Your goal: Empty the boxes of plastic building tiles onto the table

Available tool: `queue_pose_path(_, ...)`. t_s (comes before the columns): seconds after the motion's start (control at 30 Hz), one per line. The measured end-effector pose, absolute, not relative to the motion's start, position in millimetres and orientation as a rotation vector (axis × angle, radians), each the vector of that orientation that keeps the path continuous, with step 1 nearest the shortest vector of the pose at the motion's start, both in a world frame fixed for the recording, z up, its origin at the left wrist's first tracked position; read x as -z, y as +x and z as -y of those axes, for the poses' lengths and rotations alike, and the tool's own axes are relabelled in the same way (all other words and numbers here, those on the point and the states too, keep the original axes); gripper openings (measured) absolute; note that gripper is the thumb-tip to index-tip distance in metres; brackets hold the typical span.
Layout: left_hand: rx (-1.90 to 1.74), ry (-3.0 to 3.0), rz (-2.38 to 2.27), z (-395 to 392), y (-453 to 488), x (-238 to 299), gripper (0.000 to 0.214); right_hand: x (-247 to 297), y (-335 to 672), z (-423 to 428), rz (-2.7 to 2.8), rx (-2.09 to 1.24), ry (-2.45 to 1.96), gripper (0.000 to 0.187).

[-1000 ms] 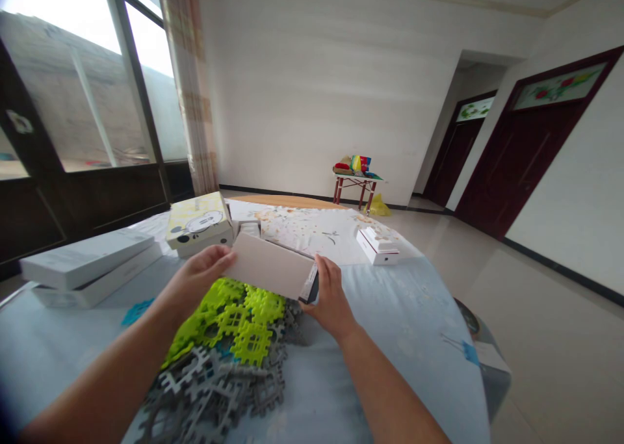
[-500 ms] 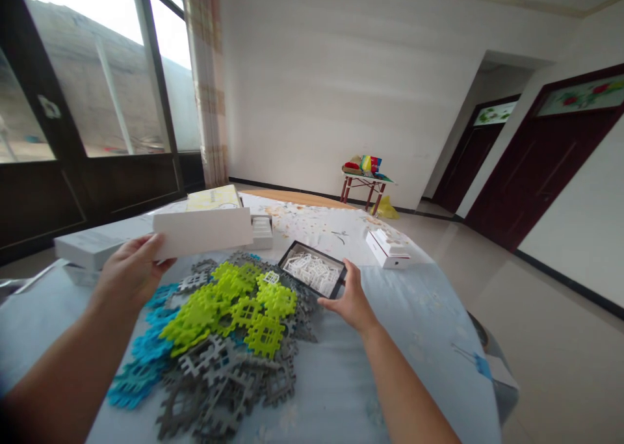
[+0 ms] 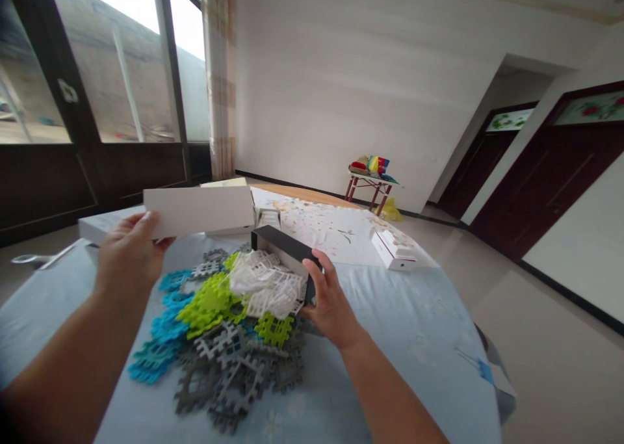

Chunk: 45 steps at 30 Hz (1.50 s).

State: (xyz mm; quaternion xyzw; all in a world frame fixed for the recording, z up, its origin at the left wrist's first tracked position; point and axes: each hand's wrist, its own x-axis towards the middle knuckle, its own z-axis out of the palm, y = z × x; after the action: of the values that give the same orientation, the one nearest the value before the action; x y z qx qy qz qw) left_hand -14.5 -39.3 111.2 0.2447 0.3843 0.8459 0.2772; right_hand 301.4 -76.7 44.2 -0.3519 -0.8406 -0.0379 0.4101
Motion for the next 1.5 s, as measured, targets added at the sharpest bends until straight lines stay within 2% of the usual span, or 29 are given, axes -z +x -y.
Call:
queue_pose_path(0.27, -2.274, 0.648, -1.010, 40, -14, -112, 0.015, -39, 303, 70, 2.015, 0.241, -0.944, 0.091)
queue_pose_path(0.6, -2.259, 0.658, -1.010, 37, -11, -110, 0.015, -32, 328, 58, 1.948, 0.344, -1.014, 0.085)
queue_pose_path(0.7, -2.222, 0.664, -0.984, 37, -5, -108, 0.017, -35, 329, 59, 1.870, 0.247, -1.041, 0.085)
queue_pose_path(0.97, -1.764, 0.937, -1.064, 37, 30, -88, 0.034, -28, 320, 57, 1.672, -0.387, -1.127, 0.096)
queue_pose_path(1.23, -1.522, 1.095, -1.249, 37, 52, -71, 0.038, -35, 311, 69, 1.810, -0.399, -1.133, 0.095)
queue_pose_path(1.5, -1.442, 1.410, -1.566, 37, 63, -54, 0.028, -46, 304, 83, 1.910, -0.376, -1.072, 0.096)
